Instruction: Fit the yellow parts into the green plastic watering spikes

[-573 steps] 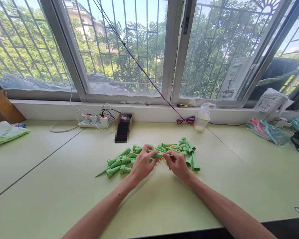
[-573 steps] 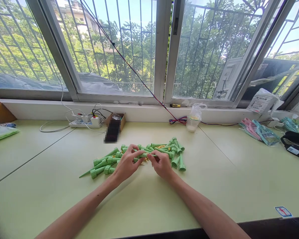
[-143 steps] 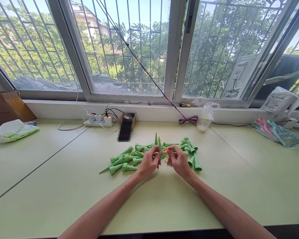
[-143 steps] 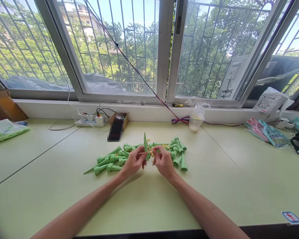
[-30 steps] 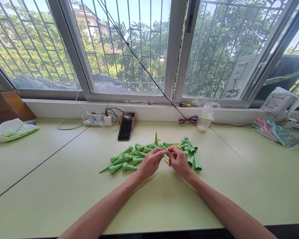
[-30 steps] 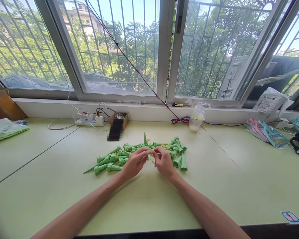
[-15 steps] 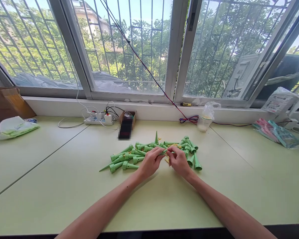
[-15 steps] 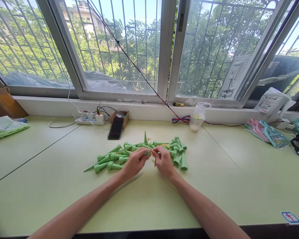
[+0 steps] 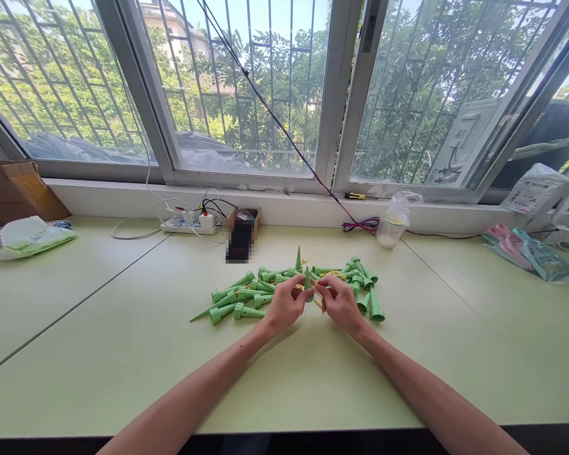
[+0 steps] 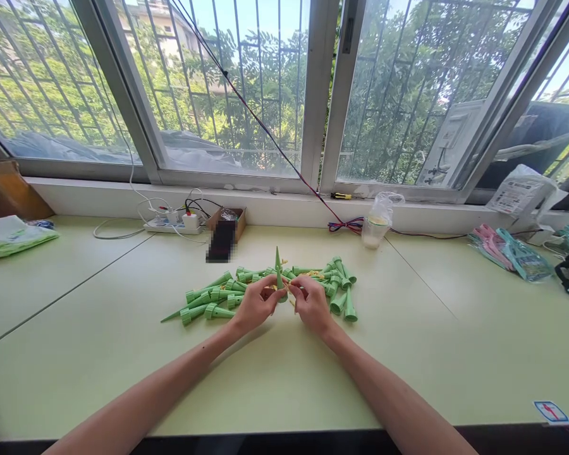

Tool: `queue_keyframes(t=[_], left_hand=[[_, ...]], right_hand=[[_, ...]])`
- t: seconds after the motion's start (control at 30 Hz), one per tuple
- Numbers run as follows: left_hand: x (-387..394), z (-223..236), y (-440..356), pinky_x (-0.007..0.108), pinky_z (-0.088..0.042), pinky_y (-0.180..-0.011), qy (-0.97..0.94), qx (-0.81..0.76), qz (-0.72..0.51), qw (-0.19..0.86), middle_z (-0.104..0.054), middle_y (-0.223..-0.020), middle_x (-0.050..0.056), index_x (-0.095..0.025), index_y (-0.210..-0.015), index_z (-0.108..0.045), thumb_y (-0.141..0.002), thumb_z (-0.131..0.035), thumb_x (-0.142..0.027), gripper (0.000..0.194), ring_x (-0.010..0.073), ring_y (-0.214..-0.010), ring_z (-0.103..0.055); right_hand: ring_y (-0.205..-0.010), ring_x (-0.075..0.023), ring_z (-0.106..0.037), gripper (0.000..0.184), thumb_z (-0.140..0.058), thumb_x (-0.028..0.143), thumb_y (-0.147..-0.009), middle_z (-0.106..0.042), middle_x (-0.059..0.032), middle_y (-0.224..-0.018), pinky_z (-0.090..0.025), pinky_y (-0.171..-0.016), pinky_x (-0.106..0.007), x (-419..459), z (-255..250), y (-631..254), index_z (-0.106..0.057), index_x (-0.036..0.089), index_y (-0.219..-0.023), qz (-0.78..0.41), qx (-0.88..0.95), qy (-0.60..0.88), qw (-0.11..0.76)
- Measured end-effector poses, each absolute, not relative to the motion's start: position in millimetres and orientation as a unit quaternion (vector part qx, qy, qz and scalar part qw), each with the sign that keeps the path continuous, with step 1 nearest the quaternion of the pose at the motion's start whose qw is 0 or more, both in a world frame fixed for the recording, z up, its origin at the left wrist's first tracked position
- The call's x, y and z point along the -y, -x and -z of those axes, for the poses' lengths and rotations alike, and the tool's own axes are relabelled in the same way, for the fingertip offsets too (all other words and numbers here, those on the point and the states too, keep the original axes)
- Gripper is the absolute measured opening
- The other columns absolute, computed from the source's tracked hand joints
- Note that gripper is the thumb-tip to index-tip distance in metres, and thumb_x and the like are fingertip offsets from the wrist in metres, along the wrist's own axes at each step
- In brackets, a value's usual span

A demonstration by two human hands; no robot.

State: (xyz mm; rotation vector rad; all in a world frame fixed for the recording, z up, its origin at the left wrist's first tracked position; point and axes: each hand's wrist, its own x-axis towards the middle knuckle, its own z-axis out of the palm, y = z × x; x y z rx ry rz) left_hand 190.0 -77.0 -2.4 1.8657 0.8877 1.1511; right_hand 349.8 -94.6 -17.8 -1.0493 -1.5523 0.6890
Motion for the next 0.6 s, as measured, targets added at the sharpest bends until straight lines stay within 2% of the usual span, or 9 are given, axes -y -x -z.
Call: queue_keyframes(t=[0.1,0.27,0.43,0.6], left_hand=[[77.8,-0.3,-191.2,0.018,-0.027,-0.037,-0.700,-0.343,-0.456,0.429,-0.051,-0.058,-0.005,-0.016,-0.091,-0.062,-0.085,-0.060,-0.037,0.022,0.0054,-0.039,-0.039],[78.9,-3.8,-193.0,0.017,-0.024,-0.031,-0.652,-0.344,-0.453,0.502,-0.042,-0.047,-0.009,-0.015,-0.093,-0.061,-0.082,-0.064,-0.041,0.028,0.0043,-0.031,-0.033],[80.4,-3.1,-195.4,0.017,-0.025,-0.028,-0.623,-0.351,-0.463,0.523,-0.059,-0.069,-0.001,-0.014,-0.091,-0.061,-0.080,-0.067,-0.045,0.033,0.0010,-0.031,-0.033],[83.8,0.5,-199.8,0.017,-0.029,-0.031,-0.633,-0.361,-0.483,0.486,-0.061,-0.073,-0.001,-0.016,-0.089,-0.059,-0.081,-0.064,-0.043,0.029,0.0031,-0.035,-0.041]], right_hand=[[-0.042,-0.0090,-0.050,0.027,-0.052,0.043,-0.092,-0.058,-0.0025,-0.083,-0.043,-0.040,-0.025,93.6,18.9,-350.4,-0.062,0.019,-0.083,-0.280,0.657,0.448,0.538],[-0.044,-0.0093,-0.050,0.027,-0.051,0.042,-0.094,-0.058,-0.0033,-0.083,-0.044,-0.043,-0.025,94.3,18.7,-350.8,-0.065,0.020,-0.084,-0.257,0.667,0.454,0.531],[-0.042,-0.0091,-0.050,0.028,-0.050,0.043,-0.094,-0.059,-0.0040,-0.086,-0.044,-0.042,-0.025,94.5,18.9,-350.6,-0.065,0.020,-0.085,-0.259,0.667,0.454,0.530],[-0.043,-0.0096,-0.051,0.031,-0.049,0.047,-0.093,-0.060,-0.0053,-0.090,-0.045,-0.041,-0.026,94.2,18.8,-350.5,-0.064,0.020,-0.087,-0.265,0.664,0.457,0.529]])
